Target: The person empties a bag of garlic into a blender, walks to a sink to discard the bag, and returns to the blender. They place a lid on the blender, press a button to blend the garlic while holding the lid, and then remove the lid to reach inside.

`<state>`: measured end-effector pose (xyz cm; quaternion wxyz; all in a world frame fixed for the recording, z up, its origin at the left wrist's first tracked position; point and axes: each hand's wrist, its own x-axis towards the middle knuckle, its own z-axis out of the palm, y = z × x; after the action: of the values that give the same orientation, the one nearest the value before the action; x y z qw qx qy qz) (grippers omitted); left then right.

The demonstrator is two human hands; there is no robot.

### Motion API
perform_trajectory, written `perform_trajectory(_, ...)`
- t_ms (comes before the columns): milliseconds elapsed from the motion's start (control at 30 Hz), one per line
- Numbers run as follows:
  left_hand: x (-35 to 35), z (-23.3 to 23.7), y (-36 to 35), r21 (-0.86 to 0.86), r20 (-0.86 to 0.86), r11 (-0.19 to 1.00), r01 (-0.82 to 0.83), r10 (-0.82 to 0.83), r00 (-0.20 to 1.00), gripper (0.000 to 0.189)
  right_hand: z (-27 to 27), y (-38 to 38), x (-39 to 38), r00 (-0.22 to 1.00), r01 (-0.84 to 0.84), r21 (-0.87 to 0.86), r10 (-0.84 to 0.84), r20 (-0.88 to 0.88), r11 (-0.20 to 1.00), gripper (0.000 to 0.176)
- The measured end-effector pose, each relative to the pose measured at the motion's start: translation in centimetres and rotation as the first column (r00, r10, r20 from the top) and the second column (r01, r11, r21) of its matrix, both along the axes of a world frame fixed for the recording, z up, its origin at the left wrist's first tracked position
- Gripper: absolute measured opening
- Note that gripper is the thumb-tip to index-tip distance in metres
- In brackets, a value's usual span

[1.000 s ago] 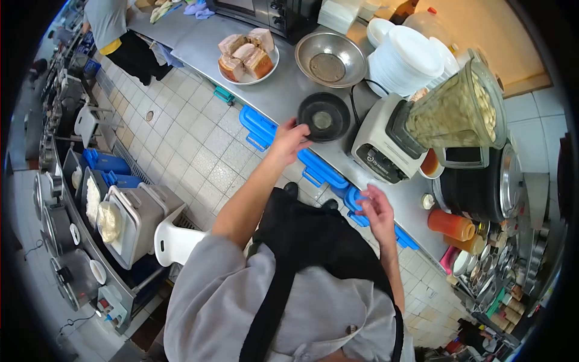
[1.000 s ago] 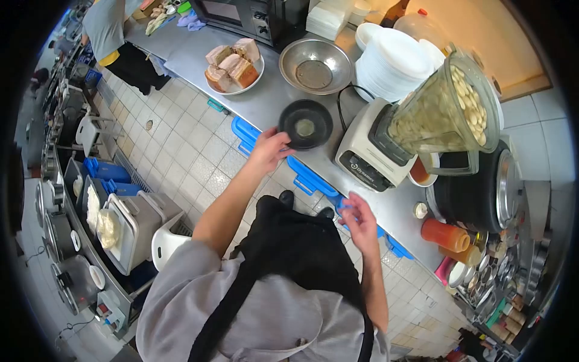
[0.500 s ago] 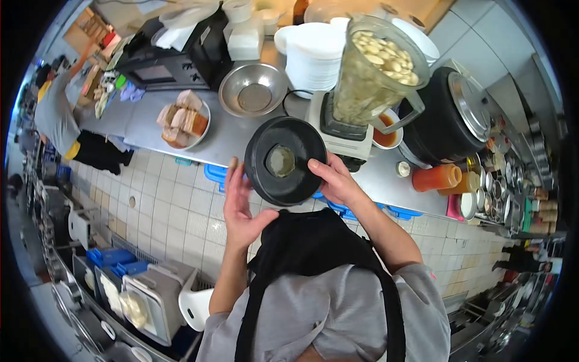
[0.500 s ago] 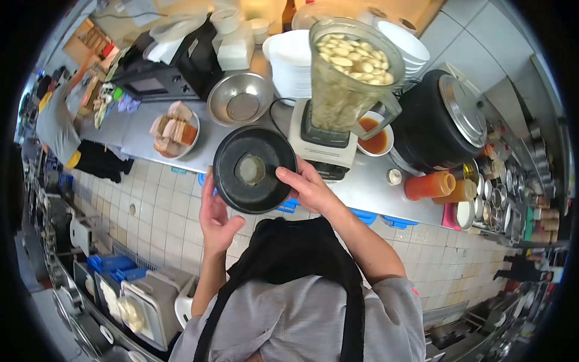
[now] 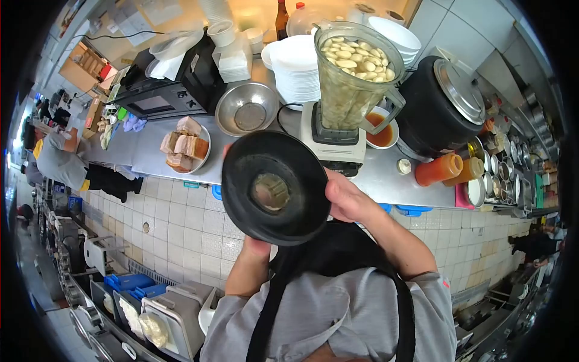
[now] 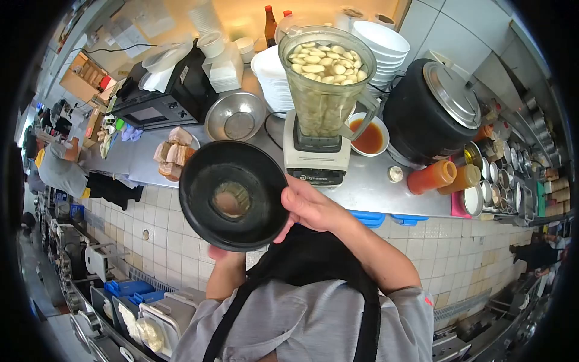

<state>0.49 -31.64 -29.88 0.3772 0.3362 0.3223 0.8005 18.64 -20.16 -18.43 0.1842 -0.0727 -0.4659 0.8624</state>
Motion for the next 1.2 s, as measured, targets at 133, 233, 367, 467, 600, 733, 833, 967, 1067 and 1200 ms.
perform_trajectory(133, -0.4, 9.2, 4.0, 0.146, 0.255, 0.987, -0.067, 0.028, 0.966, 0.108, 0.9, 0.5, 1.4, 0.998, -0.062, 0.19, 0.067, -0.019, 0.98, 0.093)
perform_trajectory(233, -4.0, 16.0, 7.5, 0.206, 0.075, 0.979, 0.015, -0.031, 0.997, 0.095, 0.9, 0.3, 3.3, 0.989, -0.025, 0.22, -0.007, 0.145, 0.975, 0.111)
perform_trajectory(367, -3.4, 29.0, 14.0, 0.285, -0.647, 0.958, 0.013, 0.183, 0.74, 0.098, -2.7, -0.7, 6.4, 0.994, -0.009, 0.158, -0.009, 0.111, 0.987, 0.073)
perform_trajectory(467, -1.7, 35.7, 18.2, 0.248, -0.891, 0.96, 0.134, 0.171, 0.421, 0.092, -3.7, -1.3, 8.0, 0.982, 0.042, 0.145, -0.067, 0.175, 0.989, 0.067)
perform_trajectory(600, 2.0, 39.2, 21.5, -0.096, -0.995, 0.987, 0.132, -0.094, -0.025, 0.107, -4.1, -1.5, 9.6, 0.961, 0.16, 0.127, -0.184, 0.206, 0.979, 0.059)
perform_trajectory(733, 5.7, 37.7, 23.8, -0.343, -0.921, 0.939, 0.031, -0.329, -0.21, 0.106, -5.2, -2.0, 10.7, 0.945, 0.222, 0.108, -0.241, 0.22, 0.969, 0.056)
perform_trajectory(833, 6.6, 36.4, 24.8, -0.434, -0.882, 0.901, -0.022, -0.429, -0.194, 0.103, -6.1, -2.4, 11.2, 0.939, 0.234, 0.09, -0.249, 0.238, 0.968, 0.053)
perform_trajectory(967, 7.0, 35.9, 26.1, -0.478, -0.819, 0.868, -0.133, -0.496, -0.29, 0.106, -7.0, -2.5, 11.8, 0.93, 0.245, 0.099, -0.263, 0.257, 0.964, 0.05)
perform_trajectory(1067, 7.2, 35.9, 26.1, -0.498, -0.804, 0.856, -0.14, -0.516, -0.296, 0.106, -7.6, -2.4, 12.1, 0.926, 0.26, 0.106, -0.279, 0.254, 0.96, 0.049)
perform_trajectory(1200, 7.5, 36.1, 26.0, -0.528, -0.772, 0.836, -0.15, -0.546, -0.325, 0.104, -7.8, -2.4, 12.3, 0.908, 0.291, 0.066, -0.297, 0.296, 0.954, 0.048)
